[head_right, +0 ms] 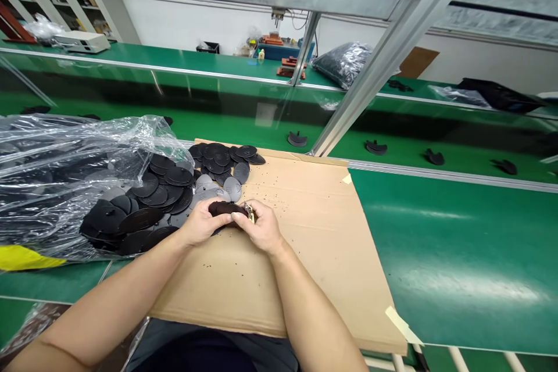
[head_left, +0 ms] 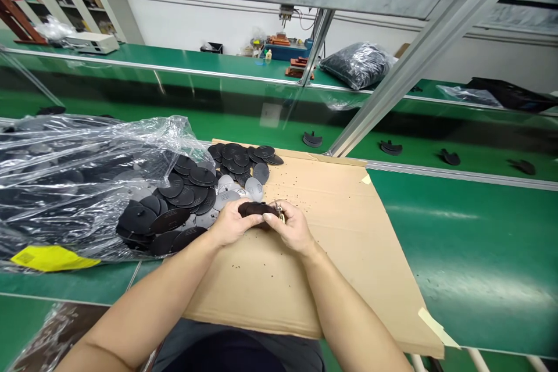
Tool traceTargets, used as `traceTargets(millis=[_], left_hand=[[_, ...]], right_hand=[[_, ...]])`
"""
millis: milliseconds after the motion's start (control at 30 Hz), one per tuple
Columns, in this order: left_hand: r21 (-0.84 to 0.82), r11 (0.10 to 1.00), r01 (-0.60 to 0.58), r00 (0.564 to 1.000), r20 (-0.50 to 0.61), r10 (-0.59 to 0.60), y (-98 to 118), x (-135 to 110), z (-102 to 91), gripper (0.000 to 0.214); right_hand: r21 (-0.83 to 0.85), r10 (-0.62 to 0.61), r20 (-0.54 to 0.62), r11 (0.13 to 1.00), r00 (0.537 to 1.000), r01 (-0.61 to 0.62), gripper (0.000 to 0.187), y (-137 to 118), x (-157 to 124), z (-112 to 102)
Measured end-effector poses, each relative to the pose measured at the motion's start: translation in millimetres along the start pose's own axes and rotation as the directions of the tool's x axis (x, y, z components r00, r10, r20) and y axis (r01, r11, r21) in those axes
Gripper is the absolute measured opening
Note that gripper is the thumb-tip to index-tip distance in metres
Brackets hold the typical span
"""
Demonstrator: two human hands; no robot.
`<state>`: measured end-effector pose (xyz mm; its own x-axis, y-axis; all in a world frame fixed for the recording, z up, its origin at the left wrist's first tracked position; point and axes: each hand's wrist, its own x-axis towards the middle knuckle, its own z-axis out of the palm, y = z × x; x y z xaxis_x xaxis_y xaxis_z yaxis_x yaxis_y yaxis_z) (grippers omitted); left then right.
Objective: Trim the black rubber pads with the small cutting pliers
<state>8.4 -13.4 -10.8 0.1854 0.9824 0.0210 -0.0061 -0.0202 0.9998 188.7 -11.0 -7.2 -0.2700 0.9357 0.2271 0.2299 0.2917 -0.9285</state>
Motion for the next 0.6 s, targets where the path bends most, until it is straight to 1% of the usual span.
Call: traceTargets(millis=[100,233,333,433,467,533,600], left_hand=[[0.015,1.0,-0.007,1.0,0.004,0.007,-1,-1,0.9,0.021],[-0.027,0.999,0.024,1.0,0.004,-0.024,-6,0,2.7,0.024],[-0.133,0.988,0.073,0.997,-0.01,-0.075,-7,2,5.7,0.03],[-0.313,0.941,0.131,0.988,-0.038,-0.15,-4,5,8.1,0.044],[-0.376,0.914,0.155,0.984,-0.022,-0.176,-2,5,8.1,0.05],[-0.476,0.854,0.211,0.976,0.053,-0.212,1,6,6.9,0.058],[-0.535,0.804,0.259,0.966,0.125,-0.227,4,5,4.8,0.062]], right_hand=[[0.02,-0.011,-0.038,1.0,0.999,0.012,0.027,-1,-1,3],[0.025,-0.046,-0.103,0.999,0.994,0.048,0.026,0,-2,6],[-0.024,-0.03,-0.147,0.999,0.989,0.027,0.029,2,-2,9],[-0.047,-0.034,-0.176,0.999,0.984,0.027,0.024,3,-3,13],[-0.039,-0.057,-0.173,0.998,0.983,0.051,0.022,2,-4,14],[-0.015,-0.127,-0.151,0.992,0.98,0.126,0.024,0,-6,16],[-0.022,-0.197,-0.14,0.98,0.97,0.196,0.026,-2,-7,17]])
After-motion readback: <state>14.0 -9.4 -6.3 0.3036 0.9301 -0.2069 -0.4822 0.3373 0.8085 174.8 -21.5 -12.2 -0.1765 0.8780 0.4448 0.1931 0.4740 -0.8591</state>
